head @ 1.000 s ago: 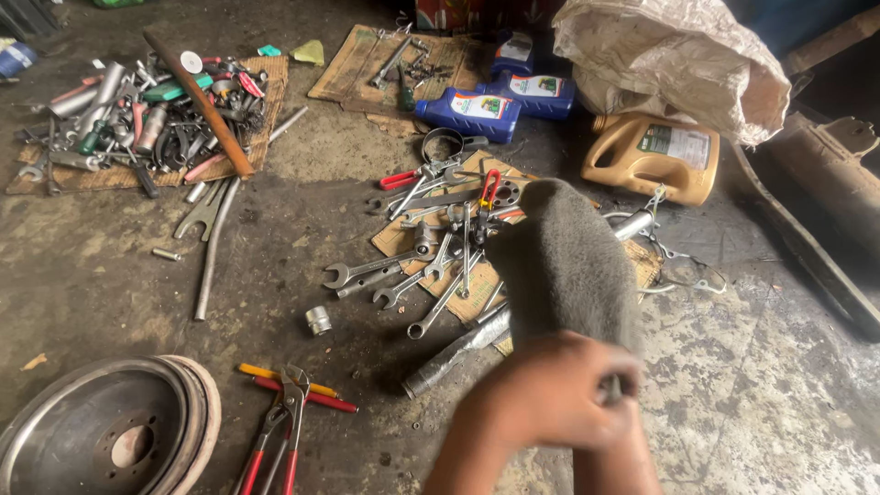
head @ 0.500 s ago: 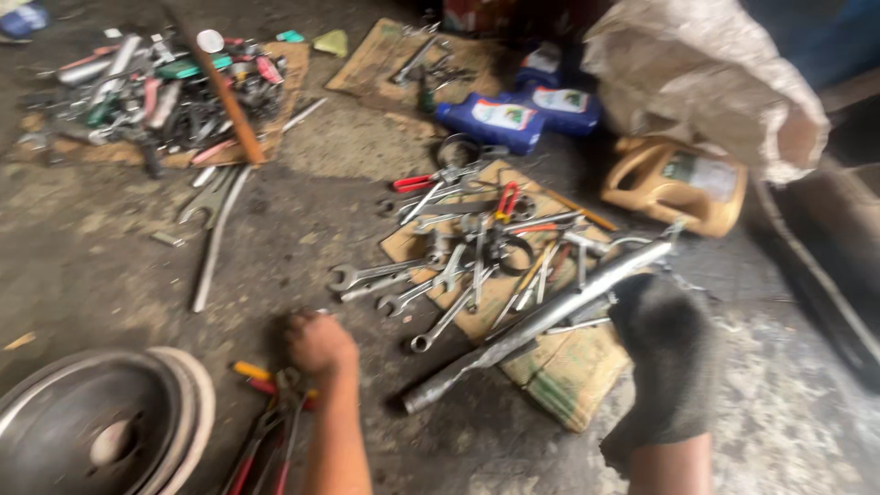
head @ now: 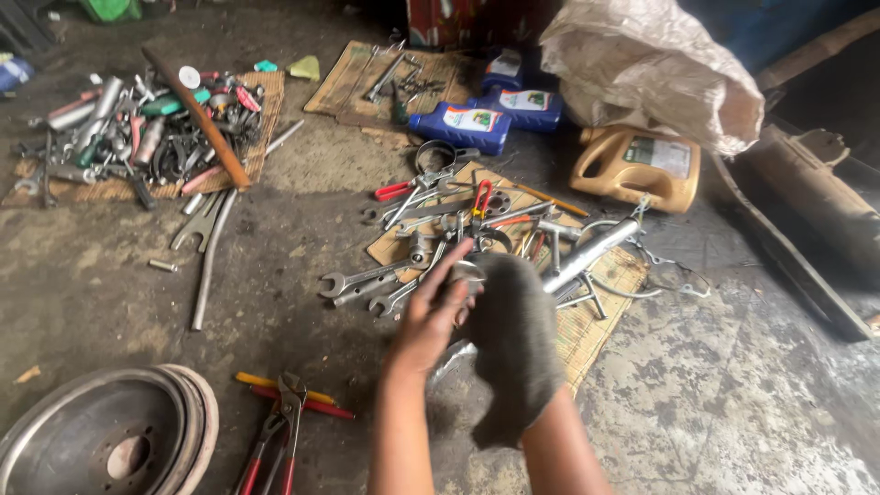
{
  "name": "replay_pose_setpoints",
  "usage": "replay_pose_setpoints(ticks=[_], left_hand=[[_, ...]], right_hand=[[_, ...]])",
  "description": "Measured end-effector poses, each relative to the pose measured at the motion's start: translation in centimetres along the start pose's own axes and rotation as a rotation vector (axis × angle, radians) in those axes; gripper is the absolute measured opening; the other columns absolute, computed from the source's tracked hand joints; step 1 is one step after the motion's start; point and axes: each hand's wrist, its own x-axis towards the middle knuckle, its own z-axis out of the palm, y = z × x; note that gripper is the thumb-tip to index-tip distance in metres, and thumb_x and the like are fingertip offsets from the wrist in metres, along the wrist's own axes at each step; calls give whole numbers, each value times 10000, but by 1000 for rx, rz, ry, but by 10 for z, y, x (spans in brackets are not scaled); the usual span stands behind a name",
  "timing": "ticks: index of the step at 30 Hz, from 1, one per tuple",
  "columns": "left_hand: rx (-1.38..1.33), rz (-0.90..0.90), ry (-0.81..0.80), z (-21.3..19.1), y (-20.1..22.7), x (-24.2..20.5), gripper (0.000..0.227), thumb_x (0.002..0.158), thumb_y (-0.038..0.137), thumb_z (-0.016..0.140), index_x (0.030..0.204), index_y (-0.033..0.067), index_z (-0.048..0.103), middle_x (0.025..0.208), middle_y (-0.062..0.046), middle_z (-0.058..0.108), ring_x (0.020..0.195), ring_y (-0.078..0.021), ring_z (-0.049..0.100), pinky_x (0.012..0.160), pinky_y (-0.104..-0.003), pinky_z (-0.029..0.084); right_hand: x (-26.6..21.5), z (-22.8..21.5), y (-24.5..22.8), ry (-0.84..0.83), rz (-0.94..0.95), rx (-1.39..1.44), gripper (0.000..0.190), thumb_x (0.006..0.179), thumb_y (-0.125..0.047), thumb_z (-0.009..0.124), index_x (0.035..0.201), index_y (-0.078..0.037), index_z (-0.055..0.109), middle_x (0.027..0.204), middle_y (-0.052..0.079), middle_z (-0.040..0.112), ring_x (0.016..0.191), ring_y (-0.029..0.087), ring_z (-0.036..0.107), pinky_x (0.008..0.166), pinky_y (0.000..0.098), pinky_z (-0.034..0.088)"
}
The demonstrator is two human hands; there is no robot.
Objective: The person wipes a metal socket and a wrench with a dark cloth in a workshop setting. The hands pick up the items from a cluttered floor, rub them with the cloth, and place them back down.
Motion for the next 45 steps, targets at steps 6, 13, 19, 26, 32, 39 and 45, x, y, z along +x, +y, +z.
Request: replay_pose_setpoints(ticks=[6, 13, 19, 26, 32, 39, 45], left_hand=[[726, -148, 367, 59, 6, 18, 414, 1018, 468, 538, 1137, 72, 541, 1010, -179, 728, 944, -412, 693, 798, -510, 525], [996, -196, 522, 60, 29, 27, 479, 1034, 505, 492, 968, 81, 705, 849, -185, 728, 831, -421, 698, 739, -531, 535], [1264, 325, 289, 56, 26, 17, 408, 1043, 428, 550, 836, 106, 692, 598, -159, 664, 587, -381, 685, 555, -485, 529], [1106, 380, 508, 60, 14, 15, 301, 1046, 284, 502, 867, 82, 638, 583, -121, 662, 528, -340, 689, 498, -458, 512], [857, 83, 577, 53, 14, 28, 360, 1060, 306, 448, 942, 46, 667, 764, -175, 716, 739, -386, 692, 665, -485, 519], [711, -8, 239, 43, 39, 24, 419, 1024, 378, 427, 988, 38, 668, 894, -158, 755, 867, -369, 727, 780, -453, 542], [872, -208, 145, 54, 70, 30, 449, 1006, 449, 442, 1068, 111, 733, 959, -157, 763, 941, -371, 725, 838, -454, 540]], right_hand=[[11, 42, 12, 141, 173, 683, 226, 883, -154, 619, 1080, -47, 585, 904, 109, 634, 847, 238, 642, 783, 349, 537], [2, 89, 23, 218, 35, 523, 324, 950, -207, 556, 1208, -11, 536, 952, 127, 607, 879, 246, 620, 849, 374, 527], [14, 125, 51, 185, 70, 582, 286, 1005, -251, 510, 1184, -30, 535, 899, 96, 578, 824, 222, 589, 797, 362, 506], [-4, 15, -1, 19, 732, 1918, 349, 996, -423, 575, 961, -76, 591, 738, 54, 573, 637, 182, 545, 543, 342, 441], [-6, -56, -36, -140, 1025, 1611, 524, 962, -604, 533, 898, -91, 621, 640, 56, 503, 544, 168, 454, 454, 335, 384], [-8, -58, -1, -188, 401, 1137, 307, 867, -255, 709, 947, 29, 622, 630, 78, 618, 495, 164, 602, 390, 314, 461], [-27, -82, -9, 10, 208, 998, 183, 951, -211, 691, 985, -33, 668, 685, 97, 593, 536, 203, 578, 436, 327, 401]])
